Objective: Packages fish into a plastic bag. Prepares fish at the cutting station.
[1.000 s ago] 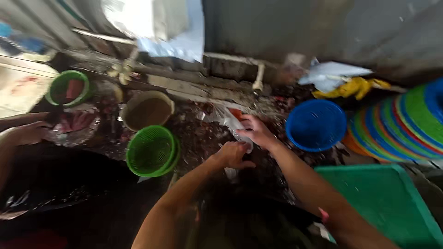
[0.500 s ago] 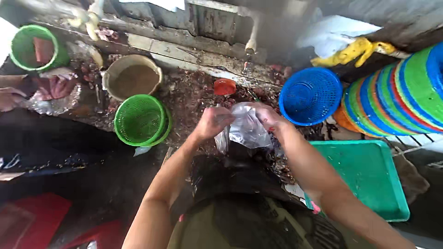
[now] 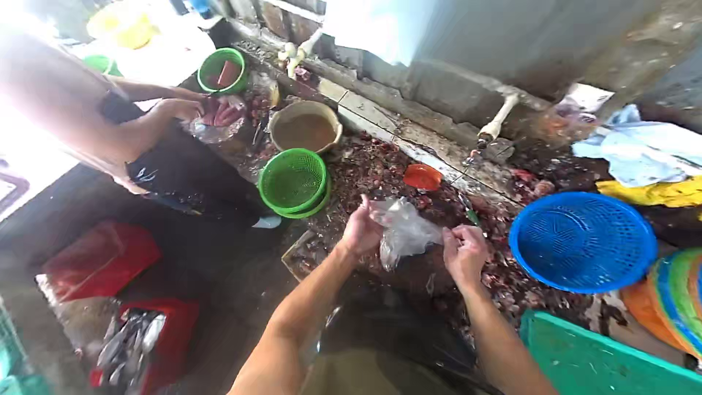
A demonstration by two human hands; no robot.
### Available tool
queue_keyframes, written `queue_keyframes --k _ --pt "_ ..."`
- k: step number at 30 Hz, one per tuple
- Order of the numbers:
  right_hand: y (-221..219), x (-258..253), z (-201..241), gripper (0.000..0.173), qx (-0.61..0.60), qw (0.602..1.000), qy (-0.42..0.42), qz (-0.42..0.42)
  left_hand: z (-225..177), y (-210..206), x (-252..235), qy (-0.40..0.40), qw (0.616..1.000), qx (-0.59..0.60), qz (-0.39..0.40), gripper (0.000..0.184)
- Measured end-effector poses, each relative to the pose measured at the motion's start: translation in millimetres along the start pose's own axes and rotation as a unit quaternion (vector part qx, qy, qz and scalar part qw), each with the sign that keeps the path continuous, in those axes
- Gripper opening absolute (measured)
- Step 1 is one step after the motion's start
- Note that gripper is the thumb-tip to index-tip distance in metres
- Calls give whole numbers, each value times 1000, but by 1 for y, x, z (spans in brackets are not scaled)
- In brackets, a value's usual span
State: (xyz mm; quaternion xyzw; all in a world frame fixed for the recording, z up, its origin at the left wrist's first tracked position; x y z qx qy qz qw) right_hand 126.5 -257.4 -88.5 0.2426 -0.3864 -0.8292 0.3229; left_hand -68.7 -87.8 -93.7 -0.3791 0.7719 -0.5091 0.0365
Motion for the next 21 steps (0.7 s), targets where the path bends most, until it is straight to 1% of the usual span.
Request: queue_keyframes --k 1,2,3,4,5,6,7,8,9,10,11,12,13,14,15,16,17,18,19,20,21 --pt "-14 5 -15 39 8 992 -57 115 -12 9 5 -19 998 -57 -21 53" --pt "-24 11 -28 43 -7 973 -106 205 -23 18 9 -47 982 -176 -49 40" --pt "-27 15 -32 51 -37 962 -125 238 -30 21 13 -75 941 -322 -67 23" --pt "-27 14 -22 66 -68 966 -101 230 -34 17 17 -85 891 -441 -64 40" --pt "-24 8 2 83 -89 975 -41 201 -32 5 18 -97 852 -514 -38 63" --pt "-24 4 32 96 -105 978 32 178 -22 -14 23 -104 833 -544 21 77" --pt "-28 4 61 98 -118 973 104 172 -7 -34 31 -111 820 -552 102 76" --pt "-33 5 84 85 -126 961 179 169 6 -51 41 -116 792 -572 178 62" --pt "-38 5 98 61 -120 948 245 166 9 -58 51 -124 733 -633 214 43" --pt "-40 4 100 37 -97 942 272 173 4 -49 58 -113 638 -734 201 26" --pt "-39 0 93 26 -88 939 273 190 -12 -25 59 -87 539 -827 137 17" --pt "-35 -6 81 22 -104 938 254 210 -39 7 57 -70 463 -882 45 14" --pt "-32 -9 64 22 -129 938 223 233 -68 37 60 -43 424 -904 -41 15" --pt "-34 -12 49 26 -146 938 195 247 -94 59 66 -29 420 -901 -101 17" --pt "-41 -13 37 34 -145 942 178 245 -112 71 74 -29 428 -893 -134 20" --pt "-51 -12 29 47 -127 947 172 242 -120 74 83 -33 443 -883 -150 23" --pt "-64 -11 26 60 -83 950 182 240 -122 71 89 -39 455 -875 -160 25" --pt "-80 -12 27 69 -15 947 204 247 -121 65 91 -40 469 -866 -169 23" --pt "-96 -11 28 74 63 935 228 263 -118 61 93 -30 477 -860 -180 19" --pt "-111 -7 29 74 130 920 250 274 -114 59 94 -20 482 -856 -186 17" --pt "-123 -3 26 68 183 904 274 273 -110 58 96 -16 489 -851 -190 18"
Point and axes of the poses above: each hand's wrist, its own x-axis away from the middle knuckle, its own y-axis out of the back of the hand, z = x × y, the point moved 8 cm from there along -x, towards the middle knuckle, and after that the axes turned 3 degrees about x, right-handed, at the moved point
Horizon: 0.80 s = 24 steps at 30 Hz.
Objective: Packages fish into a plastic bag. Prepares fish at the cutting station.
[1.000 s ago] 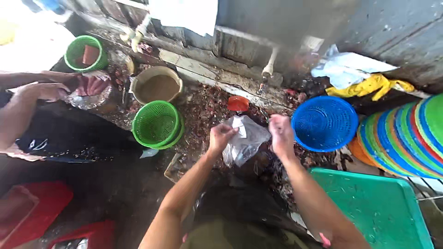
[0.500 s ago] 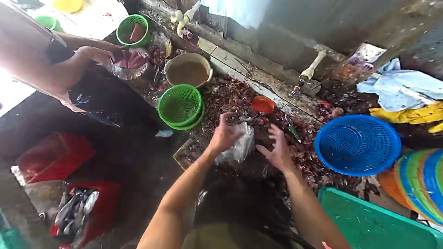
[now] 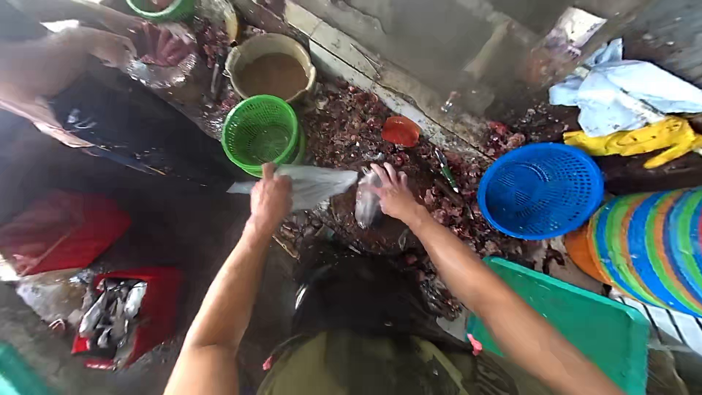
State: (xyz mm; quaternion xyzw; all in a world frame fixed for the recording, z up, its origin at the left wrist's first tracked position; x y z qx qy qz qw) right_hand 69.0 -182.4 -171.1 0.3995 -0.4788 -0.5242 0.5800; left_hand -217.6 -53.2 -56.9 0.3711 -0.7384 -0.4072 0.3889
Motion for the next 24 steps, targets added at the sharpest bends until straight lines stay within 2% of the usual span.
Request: queue_keyframes --k 2,5,8,10,12,14,16,18,20,22,23,24 --pt "-14 2 -5 45 53 998 27 9 4 -7 4 -4 999 31 -10 31" --pt "4 5 -8 31 69 993 88 28 25 -21 -3 4 997 73 10 53" --pt "35 25 11 20 47 991 105 64 32 -25 0 19 993 112 40 66" --pt "66 38 27 21 8 991 80 108 24 -23 3 30 990 129 41 70" --pt "95 50 41 27 -90 981 50 162 12 -30 7 24 987 150 44 77" --pt "111 55 50 32 -192 968 65 151 4 -45 6 -5 985 171 13 92" --pt "113 43 54 33 -291 944 64 143 -8 -46 4 -37 981 191 -15 94" --pt "94 29 53 31 -416 898 -8 143 -27 -46 12 -66 975 209 -24 95" --pt "66 13 48 27 -543 819 -140 120 -39 -47 24 -95 971 219 -32 95" --pt "40 11 57 26 -655 688 -302 76 -39 -61 40 -96 972 212 -17 92" --pt "29 8 68 24 -701 625 -341 48 -40 -66 47 -94 975 202 -10 88" --pt "19 1 79 22 -741 575 -345 28 -46 -65 53 -97 976 194 -3 80"
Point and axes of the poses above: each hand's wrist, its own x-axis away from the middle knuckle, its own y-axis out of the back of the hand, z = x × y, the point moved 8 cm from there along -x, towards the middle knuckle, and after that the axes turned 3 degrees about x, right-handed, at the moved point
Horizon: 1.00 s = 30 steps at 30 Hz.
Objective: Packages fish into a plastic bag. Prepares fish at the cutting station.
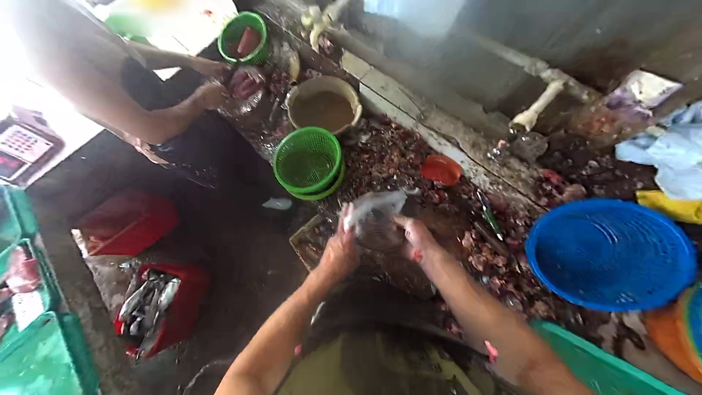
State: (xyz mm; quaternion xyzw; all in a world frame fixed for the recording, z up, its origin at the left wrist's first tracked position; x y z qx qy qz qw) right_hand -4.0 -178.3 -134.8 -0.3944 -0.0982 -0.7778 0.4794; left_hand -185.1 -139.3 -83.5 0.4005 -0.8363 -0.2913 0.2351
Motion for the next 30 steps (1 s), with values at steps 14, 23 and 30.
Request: queue_keyframes --k 14,23,30 --pt "-151 21 159 58 414 720 556 40 25 236 -159 -3 886 348 -306 66" --pt "-32 -110 97 39 526 814 245 -41 170 318 -316 160 867 143 -450 82" --pt "-156 -252 72 73 509 859 23 54 290 246 -402 290 850 205 -390 75"
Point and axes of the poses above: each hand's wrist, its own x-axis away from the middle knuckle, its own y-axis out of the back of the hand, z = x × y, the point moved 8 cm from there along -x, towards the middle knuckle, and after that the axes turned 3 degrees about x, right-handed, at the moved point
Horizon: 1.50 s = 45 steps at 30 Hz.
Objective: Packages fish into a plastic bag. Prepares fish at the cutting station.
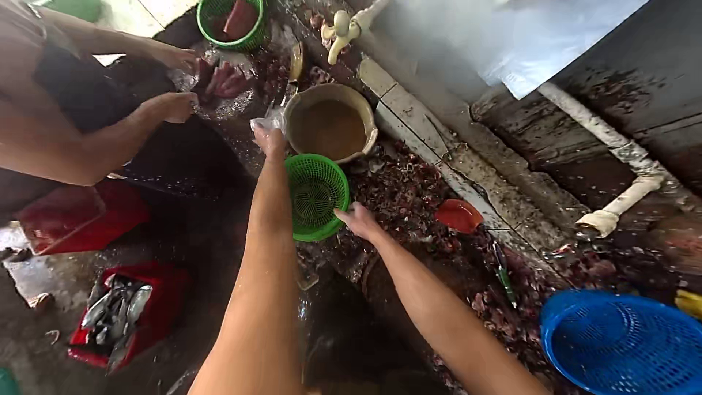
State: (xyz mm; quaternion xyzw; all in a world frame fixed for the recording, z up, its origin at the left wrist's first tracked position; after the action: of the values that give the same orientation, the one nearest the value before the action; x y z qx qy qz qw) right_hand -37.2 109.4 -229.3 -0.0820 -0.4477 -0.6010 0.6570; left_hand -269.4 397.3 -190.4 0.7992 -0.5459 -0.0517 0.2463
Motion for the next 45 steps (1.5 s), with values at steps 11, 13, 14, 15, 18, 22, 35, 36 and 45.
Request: queue_keyframes --k 11,13,14,15,18,22,35,36,45 --pt "146 67 -128 31 -24 955 -29 -296 10 17 10 -44 985 -93 142 53" --pt "158 98 -182 32 -100 933 -70 -339 5 28 37 -107 982 -109 115 51" --pt "159 109 -200 33 -131 920 -84 -360 0 36 49 -153 976 -124 89 47" --pt "158 120 -214 33 -155 907 -100 -378 -1 47 62 -190 971 -136 58 43" --pt "144 146 -233 32 -231 873 -116 -413 41 80 108 -123 978 -171 11 55" --pt "115 158 -244 32 -297 848 -118 -423 198 80 168 245 957 -95 125 65" --pt "113 183 -224 27 -276 873 -68 -397 185 151 285 280 928 202 142 24" --pt "112 181 -219 29 -277 877 -57 -389 176 158 299 265 925 222 158 21" --pt "34 182 -211 47 -123 991 -49 -17 77 61 341 123 944 66 299 36"
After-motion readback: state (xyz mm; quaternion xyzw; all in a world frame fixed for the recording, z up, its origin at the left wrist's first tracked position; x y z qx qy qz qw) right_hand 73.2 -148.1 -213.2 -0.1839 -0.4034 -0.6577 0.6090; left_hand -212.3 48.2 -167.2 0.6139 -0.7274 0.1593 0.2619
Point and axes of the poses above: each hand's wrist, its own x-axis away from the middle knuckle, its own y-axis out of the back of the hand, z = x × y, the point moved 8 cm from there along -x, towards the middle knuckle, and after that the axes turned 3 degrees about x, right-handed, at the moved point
